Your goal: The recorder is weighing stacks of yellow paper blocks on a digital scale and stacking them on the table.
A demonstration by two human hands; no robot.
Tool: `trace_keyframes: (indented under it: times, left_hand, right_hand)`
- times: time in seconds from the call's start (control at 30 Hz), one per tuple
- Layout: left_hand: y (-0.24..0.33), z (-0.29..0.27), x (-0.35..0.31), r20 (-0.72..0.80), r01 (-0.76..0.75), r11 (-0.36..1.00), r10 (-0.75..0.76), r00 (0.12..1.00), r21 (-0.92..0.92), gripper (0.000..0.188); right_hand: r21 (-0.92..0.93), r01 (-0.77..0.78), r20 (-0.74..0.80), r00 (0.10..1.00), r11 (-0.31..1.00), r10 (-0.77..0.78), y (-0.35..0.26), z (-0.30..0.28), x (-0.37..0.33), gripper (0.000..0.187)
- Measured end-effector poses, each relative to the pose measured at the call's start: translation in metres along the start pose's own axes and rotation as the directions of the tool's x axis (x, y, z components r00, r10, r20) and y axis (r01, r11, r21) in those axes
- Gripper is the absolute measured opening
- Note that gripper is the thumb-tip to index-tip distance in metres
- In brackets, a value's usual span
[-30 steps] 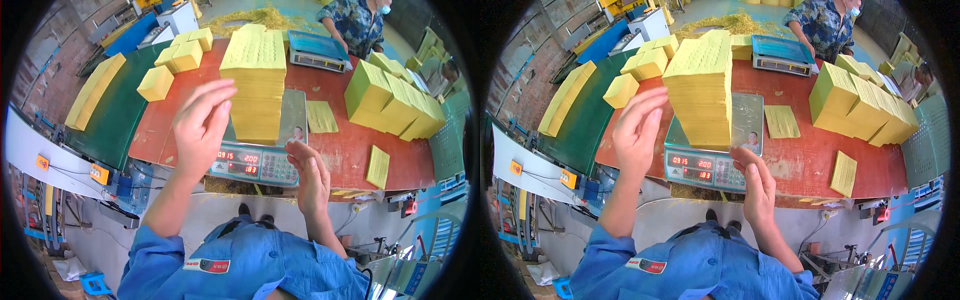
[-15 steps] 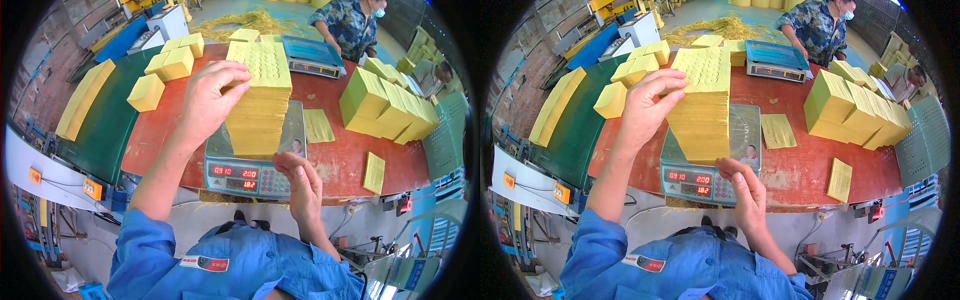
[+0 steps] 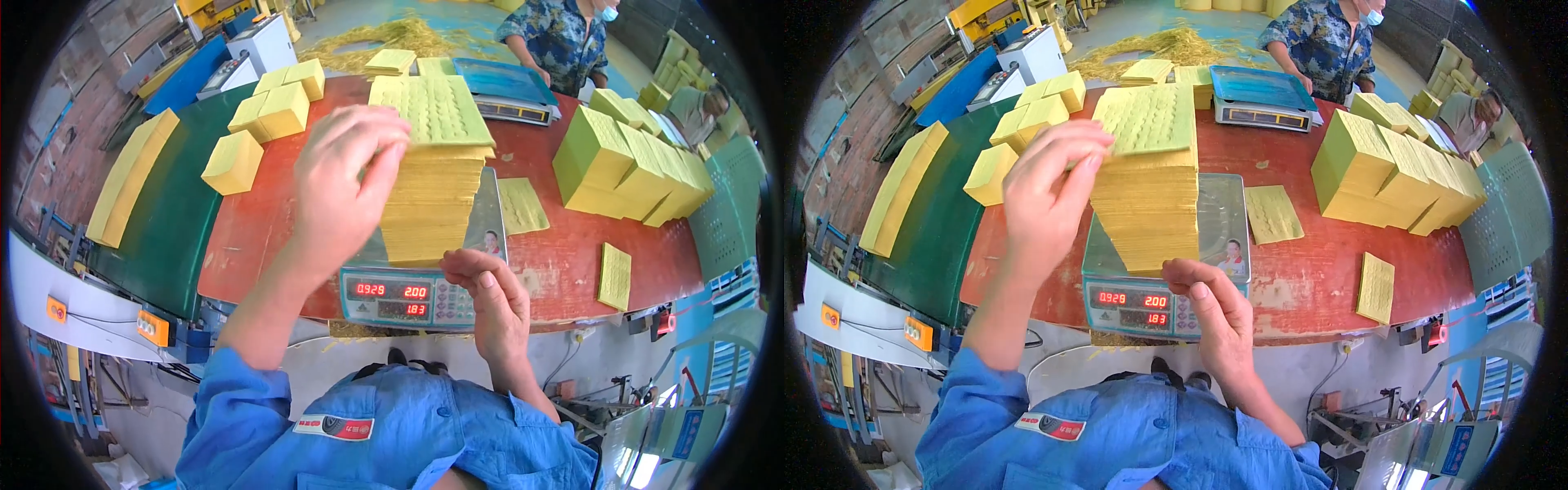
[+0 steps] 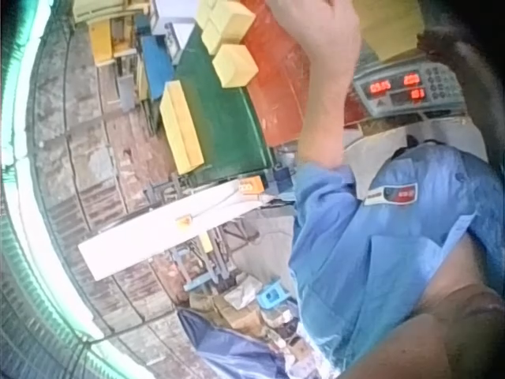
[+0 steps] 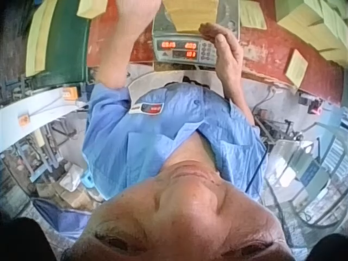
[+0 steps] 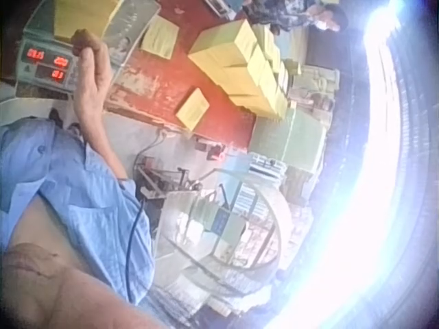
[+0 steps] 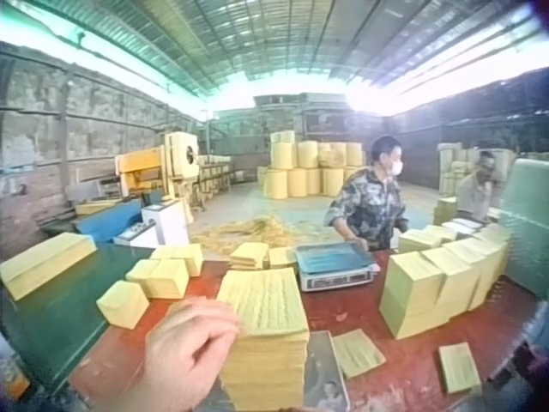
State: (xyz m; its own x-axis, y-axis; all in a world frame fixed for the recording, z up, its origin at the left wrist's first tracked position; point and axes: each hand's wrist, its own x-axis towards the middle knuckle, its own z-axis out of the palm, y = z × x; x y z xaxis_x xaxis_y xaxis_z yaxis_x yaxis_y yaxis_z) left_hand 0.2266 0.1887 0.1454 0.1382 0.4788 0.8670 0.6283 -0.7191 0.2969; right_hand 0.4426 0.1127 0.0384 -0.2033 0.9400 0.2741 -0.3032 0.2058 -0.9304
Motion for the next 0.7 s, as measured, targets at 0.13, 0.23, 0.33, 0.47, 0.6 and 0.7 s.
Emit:
trace_keyframes:
  times: [0.13,0.23,0.33,0.47,0.6,0.7]
  left_hand:
    - [0.052,-0.007,-0.03,0.15,-0.224,0.97,0.208,0.967,0.099,0.012]
    - [0.081,-0.002,-0.07,0.235,-0.274,0.958,0.248,0.94,0.086,0.013]
    - [0.089,0.01,-0.099,0.343,-0.312,0.95,0.288,0.894,0.017,0.015]
    - [0.1,0.041,-0.106,0.395,-0.138,0.989,0.144,0.907,-0.043,0.026]
    - [0.109,0.09,-0.116,0.285,0.186,0.977,-0.151,0.947,-0.1,0.038]
    - [0.128,0.14,-0.131,0.4,0.601,0.726,-0.468,0.788,-0.334,0.048]
  right_hand:
    - [0.363,-0.069,-0.007,0.997,0.929,0.077,-0.02,-0.01,-0.005,0.055]
    - [0.476,-0.074,-0.054,0.992,0.876,0.113,-0.03,-0.015,-0.007,0.06]
    - [0.373,-0.175,-0.045,0.978,0.911,0.206,-0.05,-0.027,-0.014,0.046]
    - [0.225,-0.145,-0.114,0.978,0.963,0.174,-0.036,-0.061,-0.028,0.042]
    - [0.255,-0.13,-0.285,0.937,0.958,0.203,-0.013,-0.107,-0.048,0.04]
    - [0.218,-0.186,-0.352,0.901,0.958,0.255,-0.008,-0.154,-0.063,0.038]
